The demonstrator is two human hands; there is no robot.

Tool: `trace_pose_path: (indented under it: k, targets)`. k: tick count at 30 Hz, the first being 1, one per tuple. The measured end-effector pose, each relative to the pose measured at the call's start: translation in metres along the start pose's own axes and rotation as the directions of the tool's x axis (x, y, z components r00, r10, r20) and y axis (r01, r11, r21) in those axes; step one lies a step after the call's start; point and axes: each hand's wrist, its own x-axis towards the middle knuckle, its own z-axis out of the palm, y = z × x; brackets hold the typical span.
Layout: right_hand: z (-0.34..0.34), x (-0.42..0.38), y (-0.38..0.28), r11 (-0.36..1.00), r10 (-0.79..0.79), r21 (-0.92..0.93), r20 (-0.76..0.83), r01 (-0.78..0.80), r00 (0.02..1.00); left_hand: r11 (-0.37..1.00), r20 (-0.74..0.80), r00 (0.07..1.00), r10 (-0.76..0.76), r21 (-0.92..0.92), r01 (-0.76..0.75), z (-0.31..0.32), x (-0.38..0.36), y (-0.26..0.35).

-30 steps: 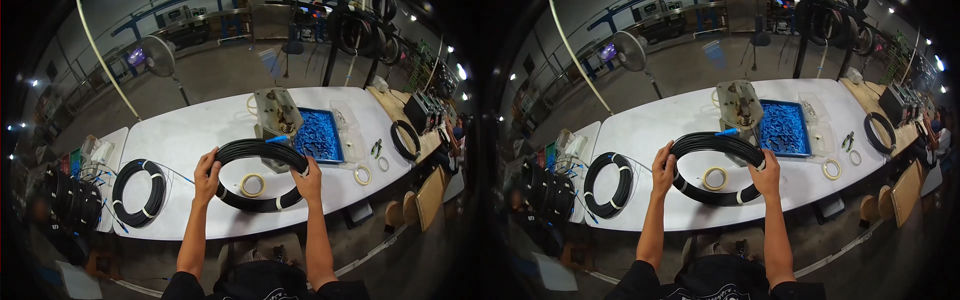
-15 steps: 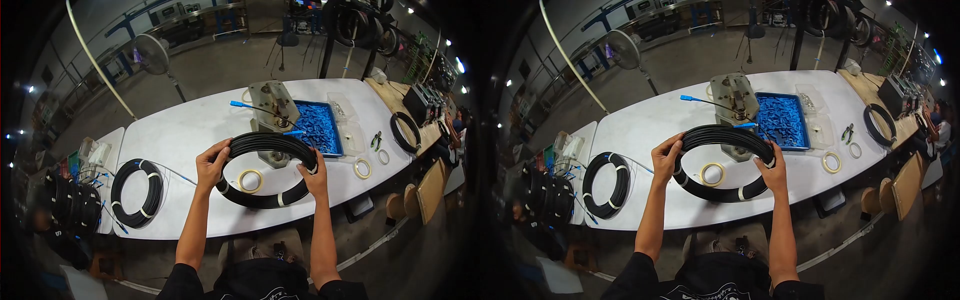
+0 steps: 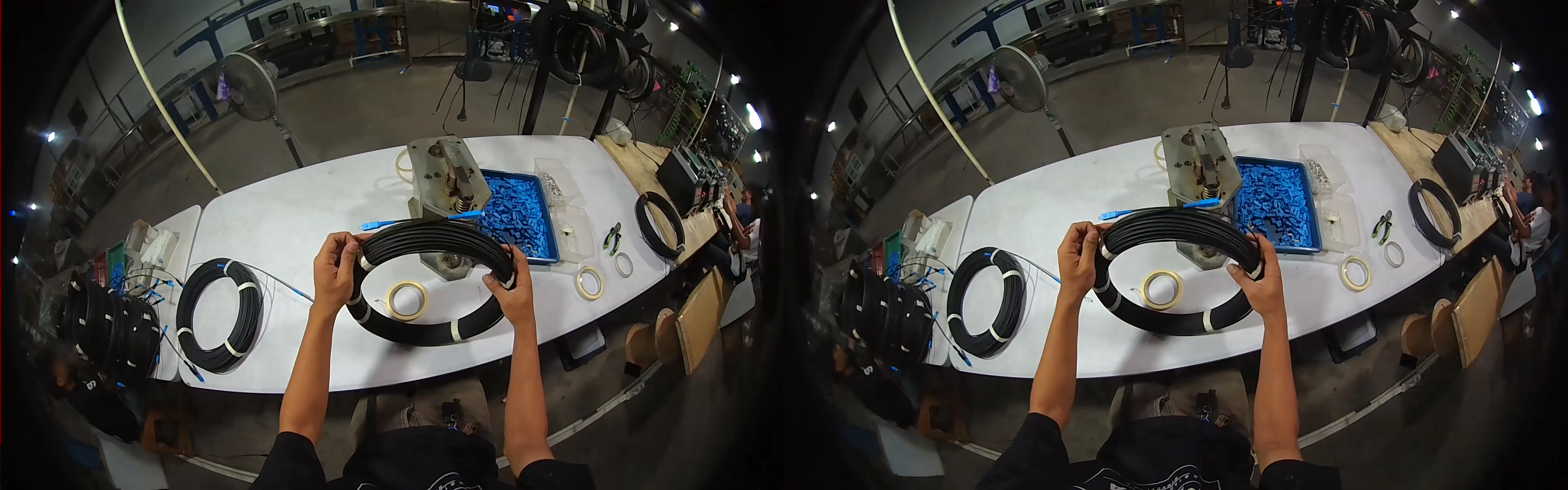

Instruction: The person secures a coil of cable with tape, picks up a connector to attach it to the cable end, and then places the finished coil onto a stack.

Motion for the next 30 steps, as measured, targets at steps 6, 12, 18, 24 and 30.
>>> trace_pose_path:
  k: [6,12,18,24,30]
  targets:
    - [-0.016,0.006,0.001,0.981,0.049,0.179,0.156,-0.077,0.986,0.998,0.055,0.998,-0.014,0.065,0.010,0.003,0.003,0.012]
    - [-0.012,0.017,0.004,0.871,0.155,0.468,0.033,-0.152,0.987,0.997,-0.020,0.999,0.038,0.070,-0.037,0.003,0.005,0.002]
    - [-0.015,0.018,0.008,0.829,0.210,0.540,-0.053,-0.149,0.976,0.975,-0.128,0.986,-0.103,-0.209,0.075,0.014,0.009,0.019]
    - [-0.014,0.015,0.009,0.844,0.191,0.527,-0.113,-0.104,0.975,0.984,-0.120,0.990,-0.079,-0.169,0.058,0.020,0.011,0.019]
    - [-0.012,0.013,0.008,0.808,0.166,0.585,-0.124,-0.063,0.978,0.997,0.005,1.000,-0.008,-0.077,0.009,0.021,0.013,0.019]
